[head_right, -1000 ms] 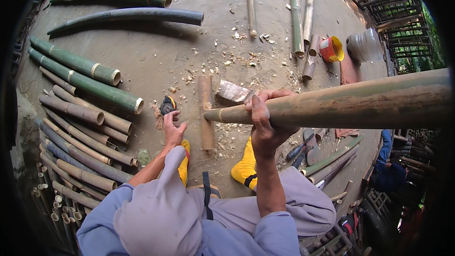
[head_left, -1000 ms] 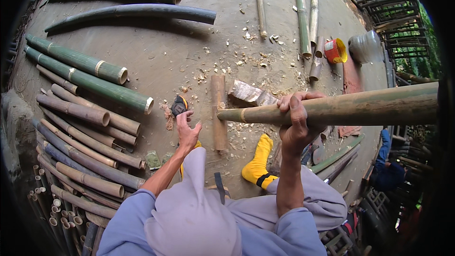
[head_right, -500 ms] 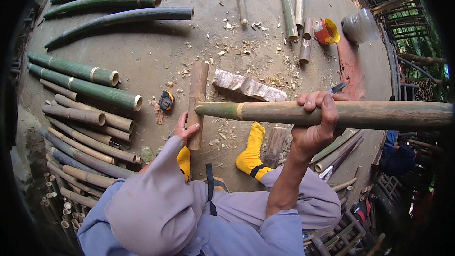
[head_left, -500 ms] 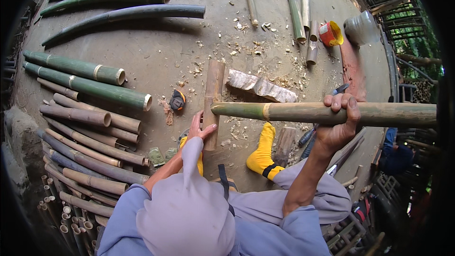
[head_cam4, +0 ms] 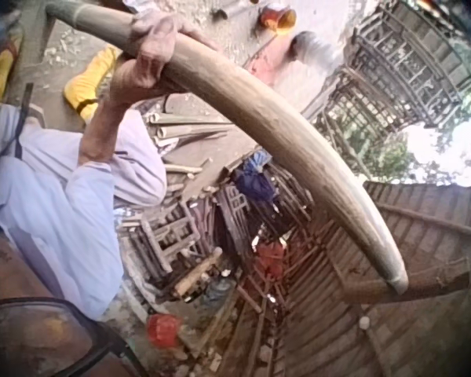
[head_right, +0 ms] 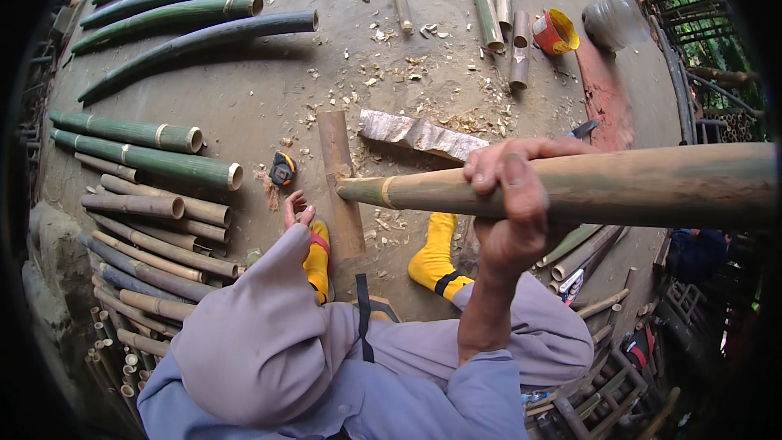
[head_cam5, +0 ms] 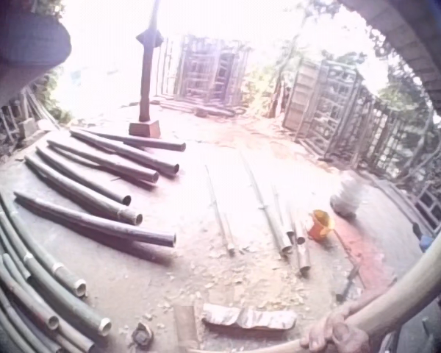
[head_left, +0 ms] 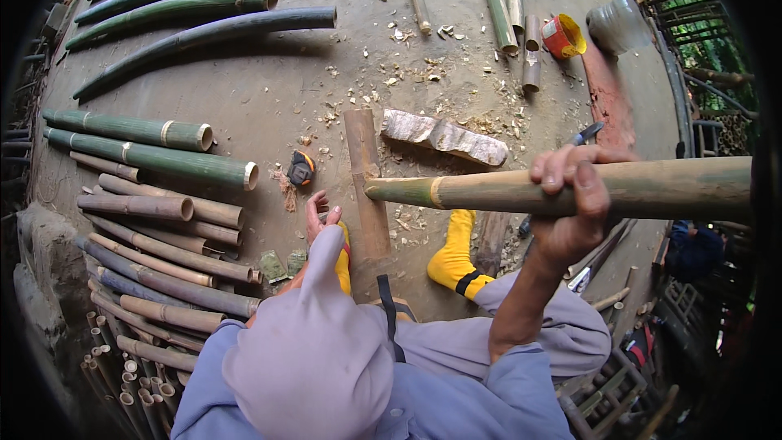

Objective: The person is manufacturing furniture using bamboo poles, including measuring and cutting bamboo with a handsaw and then assembling pieces together.

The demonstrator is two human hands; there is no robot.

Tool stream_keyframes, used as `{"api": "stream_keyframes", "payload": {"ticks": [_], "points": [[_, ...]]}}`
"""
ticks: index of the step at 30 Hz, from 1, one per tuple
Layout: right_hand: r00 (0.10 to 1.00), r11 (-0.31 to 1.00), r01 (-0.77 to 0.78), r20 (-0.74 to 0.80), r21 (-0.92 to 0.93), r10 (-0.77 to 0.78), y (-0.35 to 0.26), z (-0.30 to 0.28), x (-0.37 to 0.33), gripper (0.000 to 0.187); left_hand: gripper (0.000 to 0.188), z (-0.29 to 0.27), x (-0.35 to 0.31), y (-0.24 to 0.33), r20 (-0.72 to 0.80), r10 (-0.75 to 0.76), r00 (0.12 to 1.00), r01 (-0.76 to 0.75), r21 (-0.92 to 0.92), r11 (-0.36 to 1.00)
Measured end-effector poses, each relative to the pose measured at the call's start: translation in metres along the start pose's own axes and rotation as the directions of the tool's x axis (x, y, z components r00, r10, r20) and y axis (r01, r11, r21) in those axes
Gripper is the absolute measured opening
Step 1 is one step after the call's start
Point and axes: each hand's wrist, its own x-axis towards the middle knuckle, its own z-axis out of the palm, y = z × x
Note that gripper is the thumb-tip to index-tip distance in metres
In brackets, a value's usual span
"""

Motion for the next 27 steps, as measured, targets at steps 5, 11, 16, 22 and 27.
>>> {"api": "stream_keyframes", "payload": {"ticks": [5, 11, 16, 22, 27], "points": [[0.999, 0.997, -0.021, 0.046, -0.078, 0.024, 0.067, 0.005, -0.035, 0.044, 0.048, -0.003, 0.003, 0.019, -0.063, 0.052, 0.997, -0.050, 0.046, 0.998], [0.967, 0.977, 0.013, 0.253, -0.214, 0.042, 0.034, 0.029, -0.027, 0.033, 0.050, -0.012, 0.008, 0.013, -0.170, 0.079, 0.982, -0.075, 0.026, 0.997], [0.956, 0.973, 0.100, 0.292, -0.209, -0.036, 0.074, 0.018, -0.052, 0.040, 0.057, -0.013, 0.032, 0.026, -0.198, 0.343, 0.918, -0.257, 0.358, 0.897], [0.976, 0.986, -0.090, 0.184, -0.139, 0.115, 0.054, 0.043, -0.053, 0.029, 0.062, -0.038, 0.095, 0.033, 0.115, 0.428, 0.896, -0.392, 0.656, 0.645], [0.968, 0.986, -0.050, 0.234, -0.161, 0.087, 0.059, 0.046, -0.055, 0.026, 0.059, -0.056, 0.077, 0.011, 0.174, 0.218, 0.960, -0.279, 0.641, 0.715]]}}
